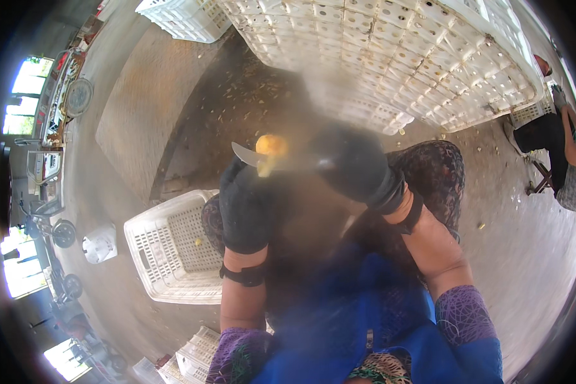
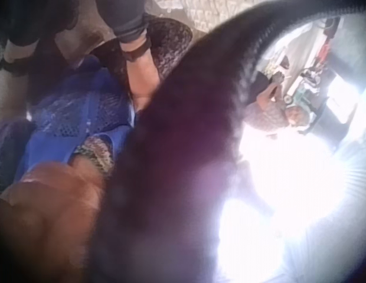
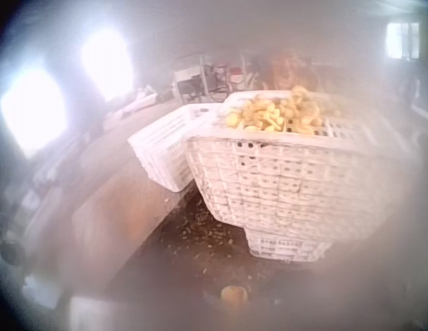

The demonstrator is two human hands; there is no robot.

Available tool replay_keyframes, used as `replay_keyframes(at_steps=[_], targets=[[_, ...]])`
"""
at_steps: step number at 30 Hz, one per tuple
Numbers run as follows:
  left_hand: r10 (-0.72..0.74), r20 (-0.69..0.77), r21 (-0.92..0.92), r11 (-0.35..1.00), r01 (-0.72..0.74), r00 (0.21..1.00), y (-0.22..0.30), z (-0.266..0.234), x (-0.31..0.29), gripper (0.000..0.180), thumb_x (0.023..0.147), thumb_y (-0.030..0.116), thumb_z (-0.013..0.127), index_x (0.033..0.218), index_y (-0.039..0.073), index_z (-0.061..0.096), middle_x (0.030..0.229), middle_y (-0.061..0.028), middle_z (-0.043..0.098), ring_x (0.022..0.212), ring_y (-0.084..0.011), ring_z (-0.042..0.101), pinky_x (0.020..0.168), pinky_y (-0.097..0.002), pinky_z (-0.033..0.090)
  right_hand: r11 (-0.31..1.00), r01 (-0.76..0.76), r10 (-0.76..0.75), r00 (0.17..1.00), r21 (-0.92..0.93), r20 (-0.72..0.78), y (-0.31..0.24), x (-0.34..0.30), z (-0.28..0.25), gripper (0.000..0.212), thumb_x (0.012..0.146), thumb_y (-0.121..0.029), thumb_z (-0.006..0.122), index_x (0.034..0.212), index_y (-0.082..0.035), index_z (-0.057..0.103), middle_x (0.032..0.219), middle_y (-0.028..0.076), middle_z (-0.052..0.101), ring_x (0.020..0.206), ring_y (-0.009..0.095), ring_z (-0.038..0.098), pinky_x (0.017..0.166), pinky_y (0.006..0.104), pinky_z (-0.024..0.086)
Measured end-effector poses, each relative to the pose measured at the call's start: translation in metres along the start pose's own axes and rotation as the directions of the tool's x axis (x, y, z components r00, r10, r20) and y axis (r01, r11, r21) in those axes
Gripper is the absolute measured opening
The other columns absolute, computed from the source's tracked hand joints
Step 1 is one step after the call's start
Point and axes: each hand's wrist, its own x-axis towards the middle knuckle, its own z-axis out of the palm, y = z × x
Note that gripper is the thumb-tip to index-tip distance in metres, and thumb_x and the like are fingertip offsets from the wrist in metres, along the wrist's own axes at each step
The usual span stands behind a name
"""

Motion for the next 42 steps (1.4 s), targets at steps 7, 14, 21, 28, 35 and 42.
replay_keyframes(at_steps=[7,14,21,28,35,42], targets=[[-0.063,0.071,-0.043,0.997,0.066,0.995,0.002,0.006,0.006,0.026,0.086,0.007,0.055,0.109,0.000,0.066,0.110,-0.0173,0.065,0.106,-0.0352,0.059,0.091,-0.0398,0.047,0.986,0.005,-0.002,1.000,-0.164,0.014,0.007,-0.008,-0.002,0.027,0.067,-0.009,0.073,0.093,-0.014,0.067,0.091,0.007,0.063,0.079,0.031,0.063,0.064,0.0398,0.050],[-0.156,0.081,-0.266,0.948,0.172,0.984,0.013,0.007,0.003,0.024,0.090,0.007,0.055,0.109,-0.004,0.064,0.109,-0.0130,0.064,0.099,-0.0217,0.062,0.084,-0.0312,0.050,0.972,-0.168,0.169,0.986,-0.165,-0.007,0.024,-0.004,-0.006,0.022,0.071,-0.012,0.074,0.091,-0.010,0.065,0.086,0.012,0.064,0.073,0.036,0.064,0.061,0.0406,0.050],[-0.327,0.234,-0.803,0.465,0.372,0.915,0.003,0.018,0.010,0.035,0.088,0.001,0.053,0.123,-0.006,0.056,0.116,-0.0124,0.062,0.103,-0.0193,0.062,0.088,-0.0301,0.050,0.944,-0.298,0.308,0.950,0.143,-0.050,0.020,-0.008,-0.012,0.017,0.080,-0.016,0.075,0.092,-0.007,0.067,0.081,0.015,0.066,0.072,0.034,0.066,0.063,0.0371,0.052],[-0.123,0.097,-0.585,0.796,0.157,0.988,0.015,0.018,0.019,0.041,0.089,0.000,0.053,0.130,-0.005,0.052,0.130,-0.0145,0.056,0.114,-0.0214,0.058,0.097,-0.0305,0.047,0.976,-0.208,0.211,0.976,0.066,-0.051,0.008,-0.007,-0.018,0.017,0.077,-0.012,0.077,0.091,-0.007,0.068,0.080,0.012,0.064,0.069,0.030,0.065,0.063,0.0344,0.050],[-0.341,0.142,-0.845,0.447,0.293,0.929,-0.001,0.037,0.021,0.037,0.092,0.006,0.056,0.127,-0.003,0.054,0.121,-0.0107,0.061,0.107,-0.0159,0.059,0.091,-0.0283,0.049,0.994,-0.103,0.104,0.993,0.020,-0.059,0.010,-0.015,-0.016,0.025,0.071,-0.006,0.077,0.094,-0.010,0.068,0.083,0.010,0.064,0.072,0.032,0.064,0.063,0.0359,0.051],[-0.433,0.146,-0.850,0.406,0.337,0.890,-0.003,0.042,0.016,0.033,0.089,0.004,0.060,0.122,0.000,0.058,0.109,-0.0051,0.064,0.096,-0.0115,0.060,0.082,-0.0243,0.050,0.996,-0.032,0.029,0.999,-0.089,-0.031,0.005,-0.013,-0.018,0.026,0.071,-0.009,0.073,0.096,-0.013,0.069,0.089,0.008,0.063,0.077,0.031,0.064,0.064,0.0381,0.052]])
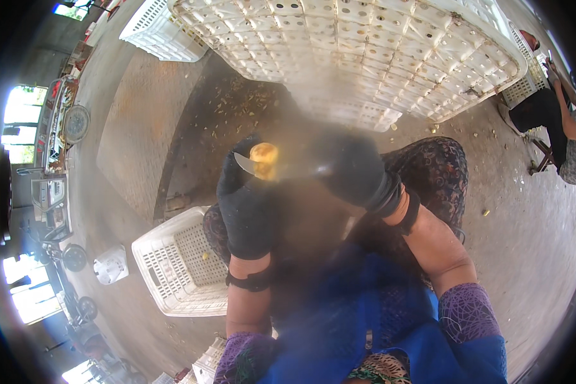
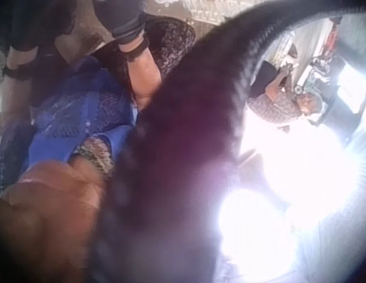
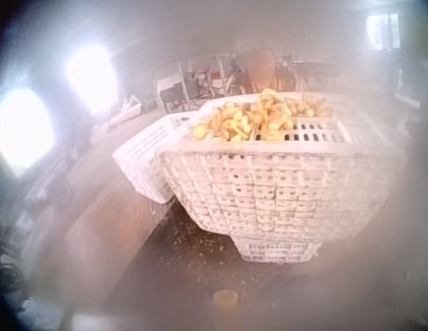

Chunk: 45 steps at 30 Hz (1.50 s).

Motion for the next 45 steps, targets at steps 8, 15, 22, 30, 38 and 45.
replay_keyframes(at_steps=[8,15,22,30,38,45], targets=[[-0.030,0.035,-0.137,0.990,0.035,0.999,-0.010,-0.005,0.001,0.032,0.089,0.001,0.058,0.122,0.001,0.058,0.109,-0.0051,0.065,0.095,-0.0124,0.061,0.081,-0.0248,0.051,1.000,-0.008,0.008,1.000,-0.006,0.017,0.005,-0.003,0.002,0.028,0.069,-0.008,0.071,0.096,-0.013,0.069,0.090,0.007,0.063,0.080,0.031,0.063,0.065,0.0382,0.051],[-0.083,0.020,-0.220,0.972,0.085,0.996,0.011,0.006,-0.008,0.033,0.087,-0.002,0.052,0.119,0.000,0.056,0.107,-0.0086,0.063,0.092,-0.0143,0.061,0.079,-0.0259,0.052,0.993,-0.102,0.104,0.994,0.064,-0.026,0.024,-0.011,0.013,0.022,0.073,-0.014,0.074,0.094,-0.011,0.069,0.088,0.008,0.061,0.076,0.030,0.062,0.063,0.0369,0.050],[-0.053,0.028,-0.177,0.983,0.057,0.998,0.027,0.013,-0.007,0.044,0.080,-0.002,0.053,0.124,0.000,0.054,0.108,-0.0100,0.062,0.092,-0.0161,0.062,0.078,-0.0259,0.052,0.947,-0.264,0.268,0.963,0.185,0.004,0.019,-0.006,-0.002,0.015,0.076,-0.014,0.076,0.090,-0.011,0.072,0.087,0.010,0.064,0.074,0.028,0.063,0.064,0.0360,0.050],[0.170,0.252,-0.029,0.985,-0.168,0.953,0.027,0.011,0.000,0.042,0.086,0.000,0.054,0.128,0.001,0.053,0.113,-0.0091,0.062,0.097,-0.0167,0.062,0.083,-0.0269,0.052,1.000,-0.025,0.026,0.999,0.013,-0.037,0.015,-0.005,0.000,0.022,0.074,-0.010,0.077,0.094,-0.008,0.069,0.086,0.010,0.064,0.076,0.031,0.064,0.065,0.0366,0.051],[0.134,0.148,0.053,0.988,-0.143,0.980,0.010,0.018,0.005,0.030,0.090,0.002,0.057,0.121,0.000,0.058,0.110,-0.0087,0.065,0.097,-0.0167,0.064,0.084,-0.0278,0.052,0.995,-0.009,0.010,1.000,0.095,-0.007,0.012,-0.004,-0.012,0.026,0.070,-0.008,0.076,0.094,-0.009,0.067,0.088,0.010,0.063,0.077,0.032,0.063,0.064,0.0374,0.051],[-0.017,0.084,-0.023,1.000,0.018,0.996,-0.002,0.023,0.004,0.028,0.090,0.003,0.059,0.118,-0.001,0.059,0.107,-0.0087,0.066,0.094,-0.0168,0.064,0.083,-0.0275,0.052,0.992,-0.001,0.001,1.000,0.129,-0.004,0.015,-0.008,-0.013,0.030,0.069,-0.014,0.075,0.096,-0.008,0.064,0.090,0.011,0.061,0.078,0.035,0.061,0.064,0.0404,0.050]])
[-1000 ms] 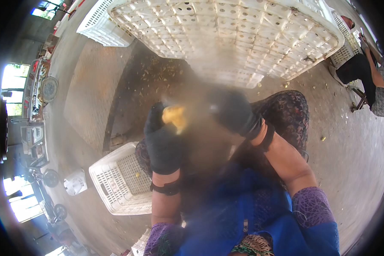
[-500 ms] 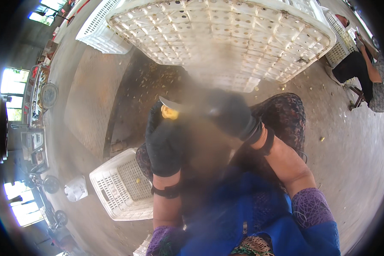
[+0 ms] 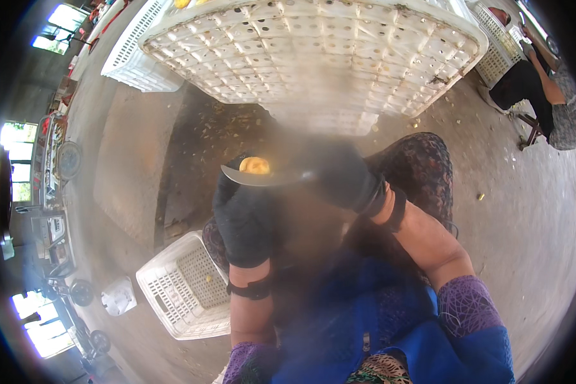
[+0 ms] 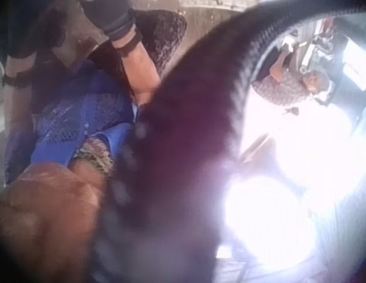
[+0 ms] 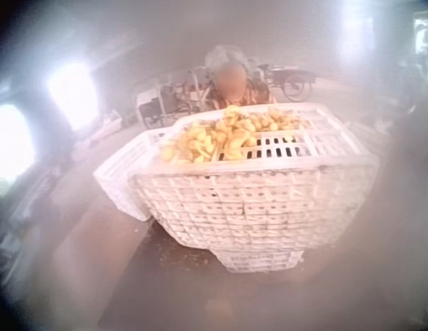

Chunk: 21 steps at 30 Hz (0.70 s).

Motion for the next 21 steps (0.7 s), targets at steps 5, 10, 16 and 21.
replay_keyframes(at_steps=[5,10,16,21], targets=[[0.177,0.167,0.608,0.756,-0.243,0.970,0.009,0.011,-0.005,0.027,0.089,0.001,0.056,0.115,-0.002,0.058,0.105,-0.0083,0.063,0.092,-0.0159,0.061,0.079,-0.0270,0.051,0.988,-0.087,0.092,0.995,0.125,-0.037,0.018,-0.012,0.007,0.026,0.072,-0.017,0.075,0.094,-0.009,0.064,0.091,0.012,0.061,0.078,0.035,0.061,0.064,0.0398,0.050],[0.269,0.152,0.613,0.729,-0.305,0.951,0.026,0.017,-0.006,0.024,0.089,0.001,0.053,0.111,-0.004,0.058,0.104,-0.0086,0.061,0.091,-0.0154,0.058,0.078,-0.0263,0.049,0.831,-0.196,0.284,0.954,-0.521,0.094,0.034,-0.013,0.000,0.020,0.074,-0.020,0.075,0.090,-0.009,0.067,0.095,0.012,0.064,0.074,0.031,0.064,0.064,0.0364,0.051],[0.234,0.135,-0.008,0.972,-0.235,0.963,0.018,0.027,-0.001,0.025,0.094,0.003,0.047,0.112,-0.009,0.058,0.114,-0.0138,0.059,0.095,-0.0192,0.059,0.080,-0.0273,0.050,0.984,-0.157,0.148,0.983,-0.080,-0.109,0.016,-0.012,-0.012,0.015,0.077,-0.010,0.075,0.090,-0.009,0.071,0.089,0.011,0.068,0.074,0.028,0.066,0.063,0.0331,0.050],[0.529,0.262,0.223,0.781,-0.584,0.807,0.003,0.032,0.013,0.028,0.097,0.001,0.043,0.119,-0.011,0.055,0.120,-0.0158,0.056,0.097,-0.0194,0.059,0.083,-0.0269,0.049,0.983,-0.106,0.086,0.987,-0.147,-0.139,0.004,-0.007,-0.019,0.022,0.070,-0.004,0.078,0.091,-0.008,0.071,0.084,0.011,0.066,0.074,0.027,0.064,0.062,0.0326,0.049]])
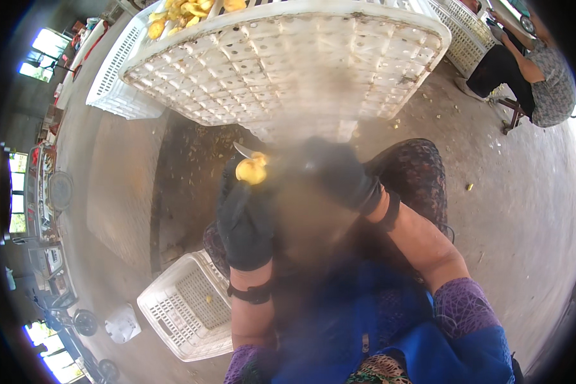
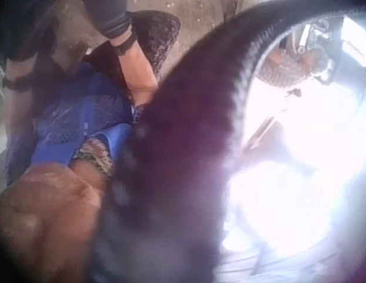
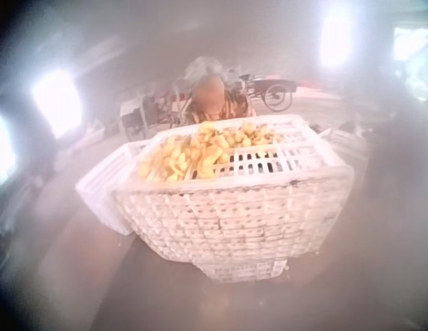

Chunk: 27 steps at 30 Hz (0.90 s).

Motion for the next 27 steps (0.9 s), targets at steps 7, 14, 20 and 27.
replay_keyframes(at_steps=[7,14,20,27], targets=[[-0.328,0.033,-0.283,0.903,0.324,0.944,0.005,0.006,-0.008,0.028,0.096,0.000,0.046,0.121,-0.008,0.055,0.116,-0.0118,0.059,0.097,-0.0153,0.058,0.081,-0.0260,0.049,0.992,0.041,-0.033,0.997,0.122,-0.063,0.009,-0.010,-0.003,0.027,0.068,-0.019,0.083,0.089,-0.010,0.069,0.083,0.010,0.063,0.070,0.029,0.062,0.059,0.0352,0.048],[-0.437,0.032,-0.393,0.821,0.414,0.899,-0.007,0.003,-0.010,0.027,0.095,0.005,0.050,0.120,-0.004,0.056,0.110,-0.0075,0.061,0.092,-0.0113,0.057,0.080,-0.0238,0.048,0.996,-0.009,0.009,1.000,-0.088,0.007,0.008,-0.016,-0.006,0.035,0.066,-0.030,0.081,0.093,-0.012,0.067,0.081,0.009,0.059,0.068,0.031,0.061,0.058,0.0389,0.049],[-0.353,0.036,-0.054,0.933,0.354,0.935,0.000,0.004,-0.007,0.026,0.094,0.006,0.050,0.117,-0.002,0.058,0.105,-0.0056,0.063,0.089,-0.0102,0.058,0.076,-0.0222,0.047,0.963,-0.141,0.176,0.975,-0.231,0.138,0.029,-0.019,0.006,0.016,0.077,-0.024,0.073,0.089,-0.014,0.070,0.085,0.008,0.062,0.067,0.030,0.063,0.059,0.0388,0.050],[-0.242,0.029,-0.229,0.943,0.242,0.970,0.020,0.004,0.004,0.028,0.092,0.004,0.049,0.118,-0.003,0.057,0.108,-0.0077,0.062,0.095,-0.0150,0.059,0.081,-0.0261,0.049,0.993,-0.063,0.059,0.997,-0.104,-0.040,0.030,-0.017,-0.009,0.016,0.078,-0.017,0.074,0.093,-0.013,0.071,0.085,0.009,0.064,0.070,0.029,0.065,0.062,0.0359,0.051]])
